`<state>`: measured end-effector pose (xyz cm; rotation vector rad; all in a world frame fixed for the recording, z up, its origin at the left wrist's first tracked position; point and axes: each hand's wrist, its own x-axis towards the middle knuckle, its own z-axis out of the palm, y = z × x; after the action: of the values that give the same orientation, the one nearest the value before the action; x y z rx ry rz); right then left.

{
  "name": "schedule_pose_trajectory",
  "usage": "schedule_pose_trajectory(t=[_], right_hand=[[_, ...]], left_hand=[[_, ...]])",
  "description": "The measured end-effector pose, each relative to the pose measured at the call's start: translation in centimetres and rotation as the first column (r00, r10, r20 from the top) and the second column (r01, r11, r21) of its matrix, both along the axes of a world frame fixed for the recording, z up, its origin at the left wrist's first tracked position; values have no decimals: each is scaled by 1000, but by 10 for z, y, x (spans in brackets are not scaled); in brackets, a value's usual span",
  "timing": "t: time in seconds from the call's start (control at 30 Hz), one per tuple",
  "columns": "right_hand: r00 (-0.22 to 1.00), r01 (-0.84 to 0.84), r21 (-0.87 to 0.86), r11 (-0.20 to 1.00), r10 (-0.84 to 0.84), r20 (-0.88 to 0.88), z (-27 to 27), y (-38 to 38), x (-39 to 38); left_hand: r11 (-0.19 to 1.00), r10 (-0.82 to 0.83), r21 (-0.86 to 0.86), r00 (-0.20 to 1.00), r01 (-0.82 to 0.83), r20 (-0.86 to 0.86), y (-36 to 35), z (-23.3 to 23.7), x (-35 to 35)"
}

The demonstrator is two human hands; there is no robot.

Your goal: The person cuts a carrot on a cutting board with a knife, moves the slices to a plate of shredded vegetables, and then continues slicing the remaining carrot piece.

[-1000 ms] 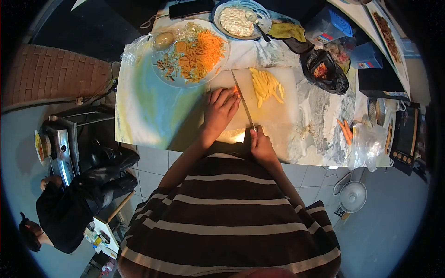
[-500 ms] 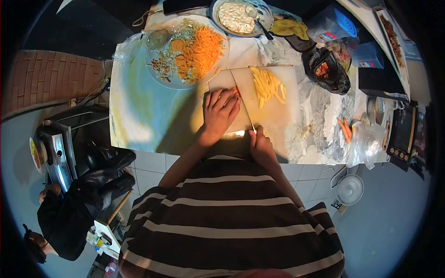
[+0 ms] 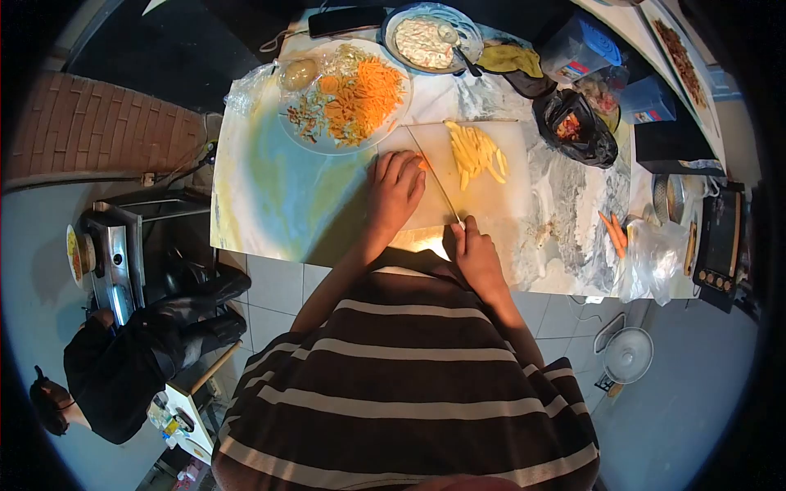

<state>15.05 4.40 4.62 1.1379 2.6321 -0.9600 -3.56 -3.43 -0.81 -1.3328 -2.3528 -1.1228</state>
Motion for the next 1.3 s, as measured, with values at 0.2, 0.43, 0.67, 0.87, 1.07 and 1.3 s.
schedule_pose_trajectory(t=[0.2,0.43,0.67,0.87,1.07,1.3], right_hand=[[993,110,-234,966,-119,-23,17,2,8],[987,131,-251,959,-150,-59,5,9,15],[994,94,-262,961,-103,-22,10,11,9],[994,75,-281,957,-94,-56,12,9,10],[998,49,-101,994,-53,-35,16,9,6],[998,55,-123,991,-59,-32,14,9,0]], left_hand=[[999,-37,-23,999,37,-3,0,5,3],[999,-36,-26,999,36,-10,1,8,2],[999,-52,-5,999,52,-2,-1,3,1],[997,-74,-14,997,74,-1,-2,3,0],[997,-82,-3,997,82,12,-2,4,0],[996,-86,-18,996,87,17,-3,6,-1]])
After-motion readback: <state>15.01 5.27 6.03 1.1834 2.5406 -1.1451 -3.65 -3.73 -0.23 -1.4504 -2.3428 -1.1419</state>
